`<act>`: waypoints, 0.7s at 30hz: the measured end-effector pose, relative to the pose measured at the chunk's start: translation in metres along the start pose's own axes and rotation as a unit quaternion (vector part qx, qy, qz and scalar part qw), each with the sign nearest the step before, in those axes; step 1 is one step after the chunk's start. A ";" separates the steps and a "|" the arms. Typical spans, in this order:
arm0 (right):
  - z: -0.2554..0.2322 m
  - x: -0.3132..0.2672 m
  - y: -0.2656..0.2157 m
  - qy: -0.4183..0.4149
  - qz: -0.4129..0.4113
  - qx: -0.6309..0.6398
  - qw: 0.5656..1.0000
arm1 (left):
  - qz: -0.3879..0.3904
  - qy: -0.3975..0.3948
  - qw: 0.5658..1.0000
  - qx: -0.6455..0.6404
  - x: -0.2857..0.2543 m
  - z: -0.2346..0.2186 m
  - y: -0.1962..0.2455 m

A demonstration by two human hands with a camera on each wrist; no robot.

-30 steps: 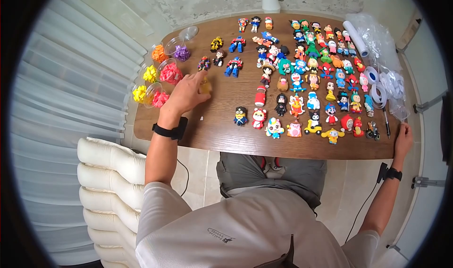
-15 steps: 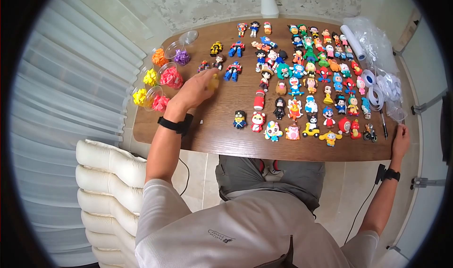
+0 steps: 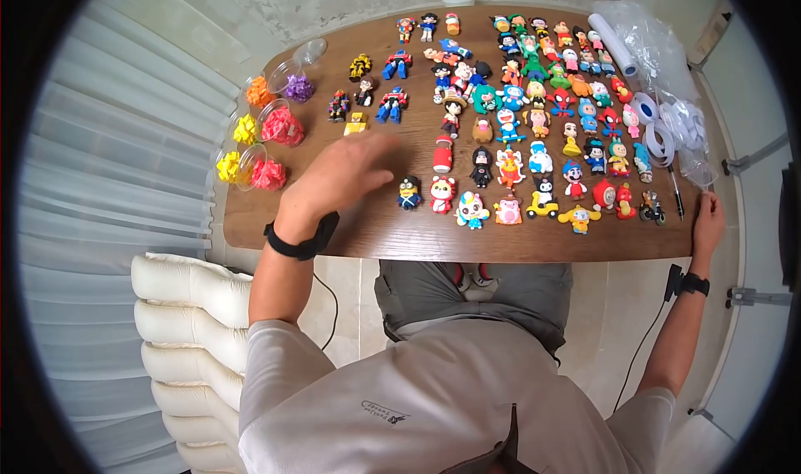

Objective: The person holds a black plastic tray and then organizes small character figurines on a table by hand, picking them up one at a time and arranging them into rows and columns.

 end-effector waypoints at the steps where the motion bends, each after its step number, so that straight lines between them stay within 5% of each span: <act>1: -0.001 0.000 0.000 0.003 -0.003 0.000 1.000 | -0.006 -0.016 1.000 -0.012 -0.001 0.004 0.009; 10: -0.006 -0.003 -0.007 0.021 -0.008 -0.013 1.000 | -0.061 -0.090 0.994 0.020 -0.007 0.029 0.027; 21: -0.004 -0.002 -0.004 0.010 -0.002 -0.026 1.000 | -0.061 -0.091 0.994 -0.005 -0.012 0.039 0.021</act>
Point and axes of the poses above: each hand's wrist, its own x-axis towards the middle knuckle, its own z-axis out of the palm, y = z × x, the point moved 9 cm from there along x, towards the middle knuckle, and after that the axes turned 14 degrees about -x, right-handed, at the moved point
